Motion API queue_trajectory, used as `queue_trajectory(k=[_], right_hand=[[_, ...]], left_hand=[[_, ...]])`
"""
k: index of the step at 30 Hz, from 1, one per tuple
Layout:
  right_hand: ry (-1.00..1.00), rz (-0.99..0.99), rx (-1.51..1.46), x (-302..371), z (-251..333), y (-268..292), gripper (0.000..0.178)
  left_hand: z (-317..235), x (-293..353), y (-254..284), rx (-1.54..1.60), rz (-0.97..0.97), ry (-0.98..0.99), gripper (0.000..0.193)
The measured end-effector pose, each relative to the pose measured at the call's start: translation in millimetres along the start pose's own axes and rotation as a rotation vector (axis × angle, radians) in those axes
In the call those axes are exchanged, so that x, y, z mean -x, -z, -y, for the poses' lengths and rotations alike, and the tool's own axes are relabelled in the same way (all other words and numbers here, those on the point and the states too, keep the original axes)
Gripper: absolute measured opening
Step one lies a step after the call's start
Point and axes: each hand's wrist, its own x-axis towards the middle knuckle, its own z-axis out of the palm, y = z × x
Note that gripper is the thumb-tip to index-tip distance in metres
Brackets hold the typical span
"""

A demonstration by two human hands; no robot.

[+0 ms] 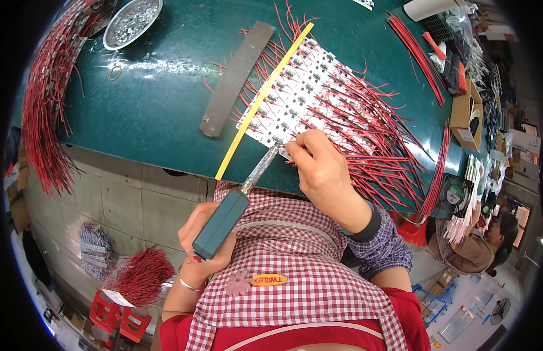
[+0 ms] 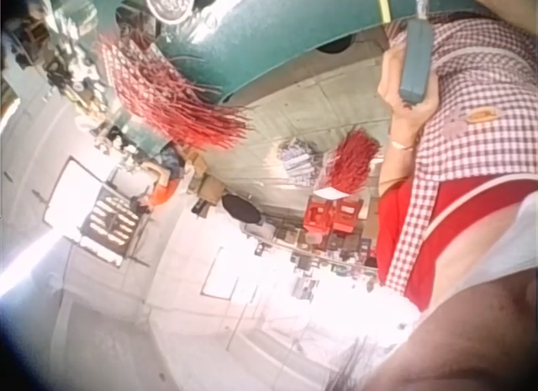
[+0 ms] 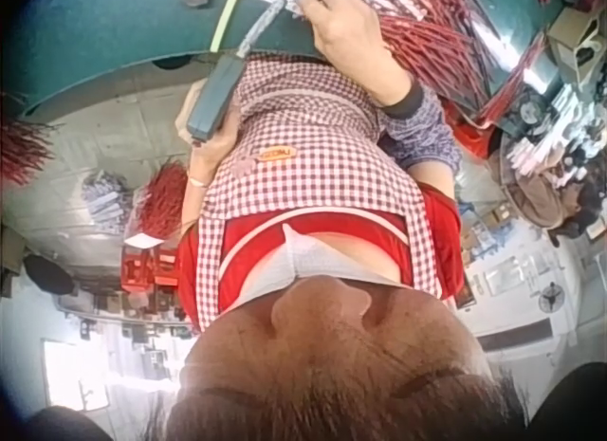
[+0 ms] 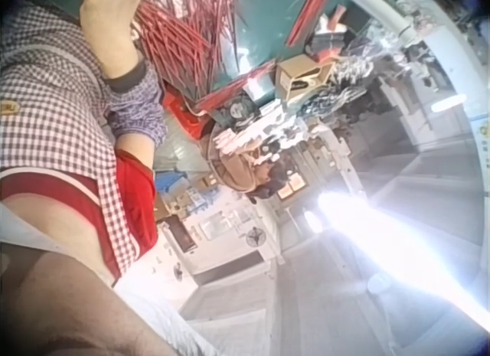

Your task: The person aligns wires across a circuit board using a guide stick and solders wires onto the board using a soldering tool.

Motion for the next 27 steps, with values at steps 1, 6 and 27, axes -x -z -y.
queue_trajectory(k=[1, 6, 27], right_hand=[[0.003, 0.001, -0.001, 1.1, 0.1, -1.2, 0.033], [0.052, -0.037, 0.051, 3.5, 0.3, -5.0, 0.035], [0.142, 0.038, 0.145, -1.1, 0.7, -1.9, 0.028]], left_hand=[[1.3, -0.1, -0.5, -0.002, 0.008, -0.011, 0.020], [2.7, -0.2, 1.3, -0.030, 0.035, -0.024, 0.020], [14.6, 11.9, 8.5, -0.011, -0.031, -0.060, 0.017]])
